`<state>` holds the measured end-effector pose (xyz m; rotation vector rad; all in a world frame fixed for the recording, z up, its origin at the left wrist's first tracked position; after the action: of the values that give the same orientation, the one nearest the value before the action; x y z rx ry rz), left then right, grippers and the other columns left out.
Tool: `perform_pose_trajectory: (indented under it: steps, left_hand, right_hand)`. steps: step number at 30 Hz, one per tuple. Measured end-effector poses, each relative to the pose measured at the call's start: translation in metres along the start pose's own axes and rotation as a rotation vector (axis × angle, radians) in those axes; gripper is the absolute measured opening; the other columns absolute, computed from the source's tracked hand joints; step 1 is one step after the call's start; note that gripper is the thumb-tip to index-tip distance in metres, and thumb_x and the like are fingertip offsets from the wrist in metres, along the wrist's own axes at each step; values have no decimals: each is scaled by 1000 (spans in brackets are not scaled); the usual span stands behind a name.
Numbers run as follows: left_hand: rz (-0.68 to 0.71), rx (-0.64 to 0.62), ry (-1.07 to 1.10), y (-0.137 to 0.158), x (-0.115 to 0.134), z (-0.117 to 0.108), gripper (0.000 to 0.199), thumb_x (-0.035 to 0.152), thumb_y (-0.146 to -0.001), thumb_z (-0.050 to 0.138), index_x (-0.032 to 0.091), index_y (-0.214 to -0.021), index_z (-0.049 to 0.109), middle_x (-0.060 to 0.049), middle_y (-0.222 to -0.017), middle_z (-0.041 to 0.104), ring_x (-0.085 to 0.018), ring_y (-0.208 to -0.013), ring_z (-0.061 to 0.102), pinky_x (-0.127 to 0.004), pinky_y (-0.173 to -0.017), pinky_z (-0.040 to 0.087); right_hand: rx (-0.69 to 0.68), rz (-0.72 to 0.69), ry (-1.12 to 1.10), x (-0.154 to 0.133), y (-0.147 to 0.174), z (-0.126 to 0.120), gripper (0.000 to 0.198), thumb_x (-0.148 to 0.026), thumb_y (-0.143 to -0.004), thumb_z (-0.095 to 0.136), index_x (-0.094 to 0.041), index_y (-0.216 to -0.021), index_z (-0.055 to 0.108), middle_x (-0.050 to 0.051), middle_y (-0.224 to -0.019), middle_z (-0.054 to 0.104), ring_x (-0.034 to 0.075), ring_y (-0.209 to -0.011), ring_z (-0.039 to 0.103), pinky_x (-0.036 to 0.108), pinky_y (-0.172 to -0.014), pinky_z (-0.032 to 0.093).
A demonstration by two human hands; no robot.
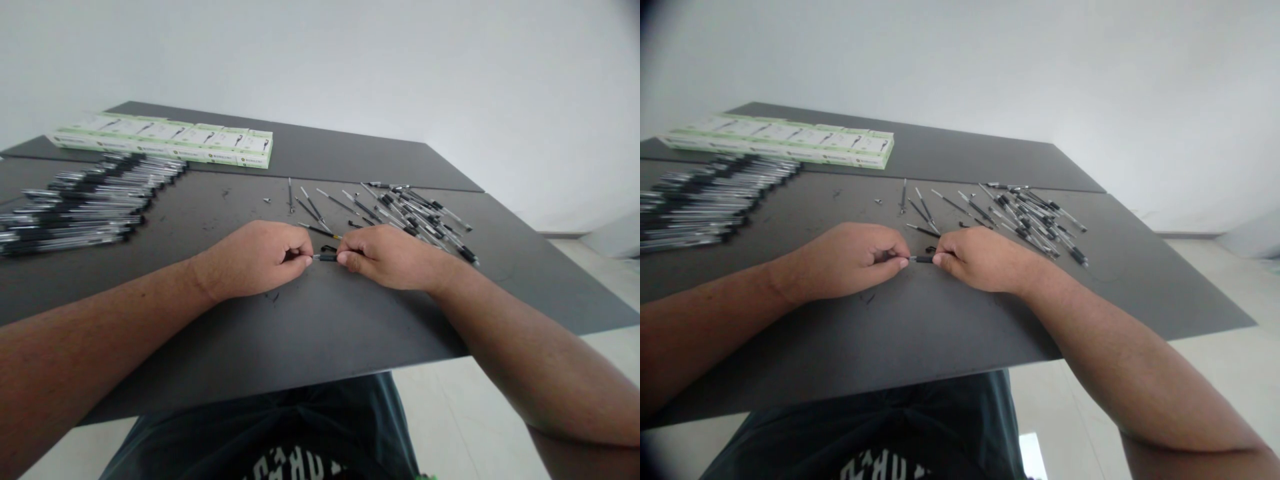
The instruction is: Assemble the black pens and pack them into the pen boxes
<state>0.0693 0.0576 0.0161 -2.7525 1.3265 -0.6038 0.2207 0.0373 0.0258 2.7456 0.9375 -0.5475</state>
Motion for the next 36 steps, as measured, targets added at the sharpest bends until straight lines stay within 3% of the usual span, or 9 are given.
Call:
perform_pose_trajectory:
  steps: [5, 9, 14, 18, 22, 27, 32, 36]
  left_hand:
    - [8, 11, 10, 0, 1, -1, 21, 35, -99, 58, 25, -95, 76, -1, -87, 81, -21, -82, 74, -32, -75, 45]
    - [5, 14, 24, 1, 0, -1, 21, 35, -98, 58, 25, -94, 76, -1, -86, 80, -20, -80, 74, -32, -74, 45]
    - [21, 29, 23, 1, 0, -1, 20, 35, -98, 59, 25, -95, 76, 0, -86, 80, -20, -81, 74, -32, -74, 45]
    - [29, 25, 24, 1, 0, 0, 20, 35, -98, 58, 25, -95, 76, 0, -86, 80, -20, -81, 74, -32, -74, 45]
    - [21, 28, 23, 1, 0, -1, 21, 35, -98, 58, 25, -95, 77, 0, -87, 81, -20, -82, 74, -32, -75, 46]
    - [17, 27, 25, 1, 0, -1, 21, 35, -98, 58, 25, -94, 76, 0, -86, 81, -20, -81, 74, -32, -74, 46]
    - [32, 43, 25, 1, -1, -1, 20, 34, -98, 59, 25, -94, 76, 0, -84, 80, -20, -79, 74, -32, -72, 45]
    - [26, 33, 25, 1, 0, -1, 20, 34, -98, 58, 25, -95, 76, 0, -86, 81, -20, -80, 74, -32, -74, 45]
  right_hand:
    - [26, 47, -58, 6, 0, -1, 14, -33, -104, 70, -19, -106, 75, 2, -89, 75, 17, -77, 64, 29, -72, 39]
    - [-11, -31, 6, 0, -1, 3, 25, -31, -112, 57, -19, -97, 74, 5, -88, 74, 18, -77, 62, 30, -74, 39]
    - [17, -4, -40, 3, 0, 0, 14, -32, -106, 68, -19, -105, 75, 3, -88, 75, 17, -76, 63, 29, -73, 40]
    - [-7, -65, -14, -2, 0, 2, 30, -32, -114, 54, -19, -95, 73, 6, -88, 76, 19, -79, 65, 31, -76, 41]
    - [14, -8, -41, 2, -1, 1, 17, -32, -107, 66, -19, -105, 77, 5, -93, 78, 19, -80, 66, 30, -74, 41]
    - [0, -44, -1, -2, 0, 3, 26, -32, -112, 58, -18, -100, 77, 6, -92, 78, 18, -79, 65, 31, -75, 41]
    - [35, 36, -56, 5, 0, -1, 13, -31, -104, 73, -20, -107, 77, 3, -89, 77, 18, -77, 66, 29, -72, 41]
    - [0, -29, -13, -1, -1, 2, 24, -30, -112, 58, -19, -100, 76, 5, -89, 76, 18, -78, 64, 31, -75, 41]
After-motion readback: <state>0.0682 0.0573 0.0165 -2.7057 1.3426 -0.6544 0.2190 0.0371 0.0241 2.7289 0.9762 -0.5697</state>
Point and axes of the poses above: each hand's wrist, its own y-axis away from the middle knuckle, its own z-axis out of the palm, x = y × z, the point moved 9 cm from there along -y, towards the middle knuckle
